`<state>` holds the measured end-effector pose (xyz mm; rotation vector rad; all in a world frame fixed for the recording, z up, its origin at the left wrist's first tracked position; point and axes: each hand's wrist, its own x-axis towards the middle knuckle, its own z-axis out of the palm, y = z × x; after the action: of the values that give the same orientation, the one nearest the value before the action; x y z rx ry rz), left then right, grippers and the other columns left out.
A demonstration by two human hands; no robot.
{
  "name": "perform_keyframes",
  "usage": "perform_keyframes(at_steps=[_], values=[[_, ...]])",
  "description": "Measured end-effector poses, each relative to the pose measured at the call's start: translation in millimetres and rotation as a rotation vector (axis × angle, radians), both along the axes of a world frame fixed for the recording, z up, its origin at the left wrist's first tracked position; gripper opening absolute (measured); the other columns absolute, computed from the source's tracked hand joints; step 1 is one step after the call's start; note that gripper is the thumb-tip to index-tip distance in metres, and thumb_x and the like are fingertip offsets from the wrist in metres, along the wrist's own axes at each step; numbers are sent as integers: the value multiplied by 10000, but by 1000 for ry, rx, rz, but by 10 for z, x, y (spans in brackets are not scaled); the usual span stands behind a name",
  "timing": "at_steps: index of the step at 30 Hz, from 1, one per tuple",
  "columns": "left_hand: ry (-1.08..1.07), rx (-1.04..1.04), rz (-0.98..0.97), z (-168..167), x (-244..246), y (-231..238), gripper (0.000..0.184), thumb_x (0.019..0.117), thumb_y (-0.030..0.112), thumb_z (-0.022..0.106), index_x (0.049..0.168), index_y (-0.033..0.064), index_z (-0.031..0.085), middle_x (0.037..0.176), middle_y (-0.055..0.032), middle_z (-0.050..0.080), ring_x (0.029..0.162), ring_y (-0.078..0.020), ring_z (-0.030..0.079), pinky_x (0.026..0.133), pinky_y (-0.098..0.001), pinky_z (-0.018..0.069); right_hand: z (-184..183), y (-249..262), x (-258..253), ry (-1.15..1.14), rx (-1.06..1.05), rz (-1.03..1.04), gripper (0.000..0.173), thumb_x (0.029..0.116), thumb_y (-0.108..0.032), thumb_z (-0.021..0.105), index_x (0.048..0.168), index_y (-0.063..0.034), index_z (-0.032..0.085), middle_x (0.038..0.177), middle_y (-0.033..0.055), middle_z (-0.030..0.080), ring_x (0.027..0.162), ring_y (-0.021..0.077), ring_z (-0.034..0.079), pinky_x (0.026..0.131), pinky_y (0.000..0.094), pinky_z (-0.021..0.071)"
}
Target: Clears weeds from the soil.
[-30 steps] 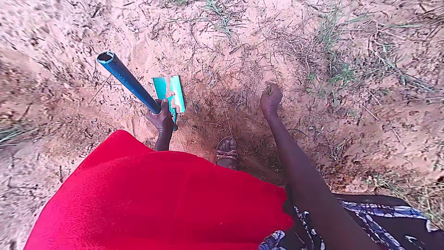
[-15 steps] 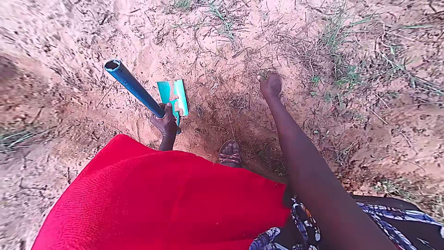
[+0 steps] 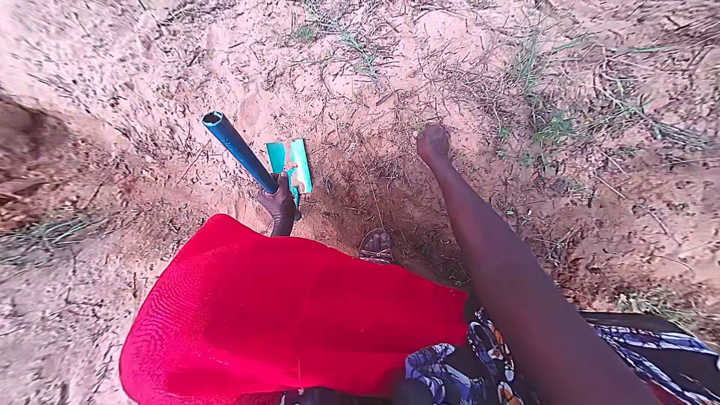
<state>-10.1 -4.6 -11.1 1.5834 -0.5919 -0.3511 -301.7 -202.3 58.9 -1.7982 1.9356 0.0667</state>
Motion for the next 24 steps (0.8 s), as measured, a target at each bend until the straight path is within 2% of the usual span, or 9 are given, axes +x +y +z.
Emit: perform_keyframes(at_steps=[4,7,15,18,21,23,24], values=[[0,-14,-9,-4,-12,-14,109,931,154,659,861,145,576,576,146,503,440,16,482,446,-191,466,23,97,-21,-49,5,-44,315,1026,-123,551,1260,73,631,1322,294,626,1262,447,600,1001,613,492],[12,28,13,6,18,-5,104,947,121,655,879,98,579,577,114,494,436,1,483,449,-196,468,30,282,-67,-77,60,-70,306,1034,-97,508,1258,79,622,1345,289,608,1276,427,596,1008,584,500],[28,56,20,136,-50,-29,105,953,68,634,876,55,564,597,90,474,439,10,462,457,-174,453,-190,791,-812,-264,-27,-99,368,1010,-95,623,1302,124,583,1340,344,584,1297,469,562,1093,587,440],[45,27,17,156,-67,-31,102,959,60,623,874,64,566,590,99,480,430,18,462,443,-168,450,-173,994,-1261,-319,-62,-195,408,1044,-147,594,1321,151,567,1340,363,579,1304,474,554,1124,563,410],[53,9,21,145,-65,-29,118,957,57,634,868,77,558,582,102,481,422,15,466,428,-170,451,-155,1091,-1731,-387,-111,-397,402,1054,-192,576,1283,139,566,1266,360,604,1223,467,593,1053,594,450],[56,14,7,135,-58,-25,105,954,69,634,885,81,557,598,103,483,432,13,470,443,-173,457,-165,1093,-1959,-480,-185,-557,407,1035,-147,580,1339,120,536,1312,340,583,1225,435,587,1049,578,459],[60,15,5,124,-47,-27,106,956,72,635,886,86,557,595,105,484,428,12,471,439,-173,459,-184,1071,-2035,-516,-206,-621,415,1036,-153,581,1361,98,517,1311,323,582,1184,412,606,1011,566,486]])
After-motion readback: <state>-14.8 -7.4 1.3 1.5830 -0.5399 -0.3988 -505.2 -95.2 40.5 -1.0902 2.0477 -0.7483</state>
